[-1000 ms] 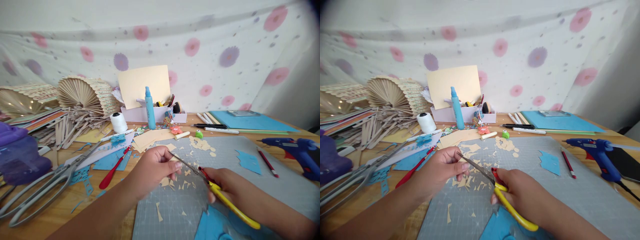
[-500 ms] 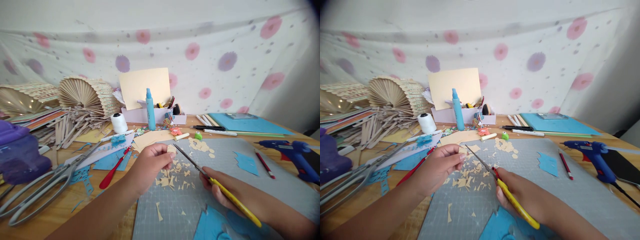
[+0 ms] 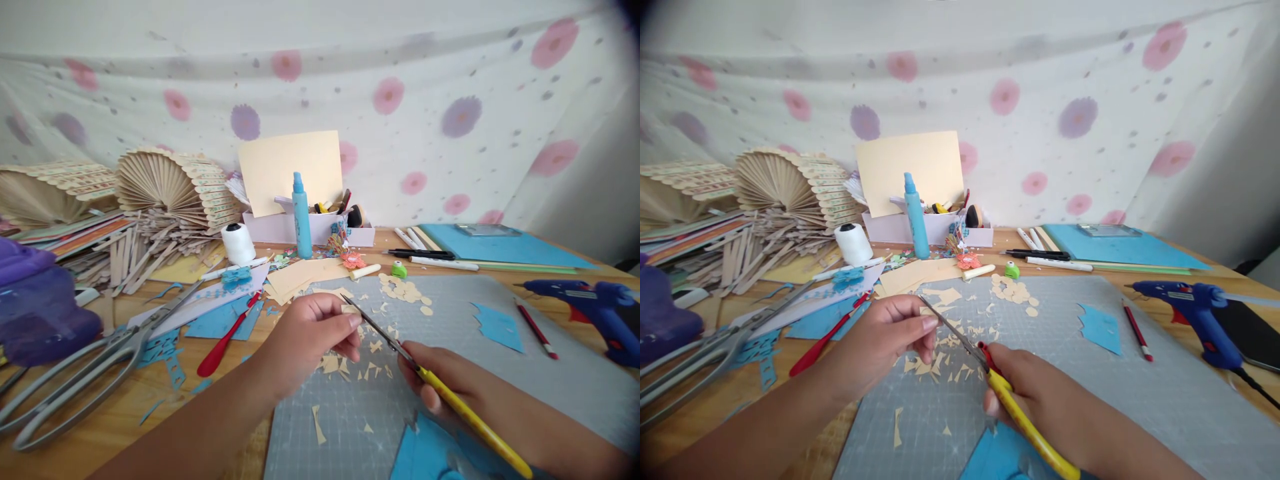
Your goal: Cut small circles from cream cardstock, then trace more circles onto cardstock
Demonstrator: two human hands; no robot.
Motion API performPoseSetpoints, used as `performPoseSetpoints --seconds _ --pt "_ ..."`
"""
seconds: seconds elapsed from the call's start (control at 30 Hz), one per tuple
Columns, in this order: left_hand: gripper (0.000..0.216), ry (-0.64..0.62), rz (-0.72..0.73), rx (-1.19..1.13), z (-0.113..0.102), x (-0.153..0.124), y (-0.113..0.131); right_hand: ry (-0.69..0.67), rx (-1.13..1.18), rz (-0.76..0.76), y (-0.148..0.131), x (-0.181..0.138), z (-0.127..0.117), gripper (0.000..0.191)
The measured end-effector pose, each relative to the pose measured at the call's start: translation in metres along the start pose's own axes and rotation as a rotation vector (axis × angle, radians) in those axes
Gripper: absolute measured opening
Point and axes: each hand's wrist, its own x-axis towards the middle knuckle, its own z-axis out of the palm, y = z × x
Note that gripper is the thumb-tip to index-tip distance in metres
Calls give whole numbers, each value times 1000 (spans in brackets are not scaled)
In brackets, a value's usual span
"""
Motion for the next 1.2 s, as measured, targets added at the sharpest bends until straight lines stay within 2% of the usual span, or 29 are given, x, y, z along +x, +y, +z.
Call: performPoseSetpoints --seconds 0.33,0.47,0.6,0.83,1.0,1.2 --pt "19 4 35 65 1 -1 1 -21 104 -25 0 1 0 18" --pt "20 2 60 105 0 0 2 -31 80 58 4 6 4 8" --pt "19 0 59 216 -1 -1 2 44 90 75 10 10 6 15" --pt "19 58 100 413 -1 -5 3 87 -146 113 22 11 7 10" --pt "24 90 141 245 -2 0 0 46 -135 44 9 2 6 12" --pt "16 109 121 -14 -4 4 -1 49 -91 -19 3 -2 8 15"
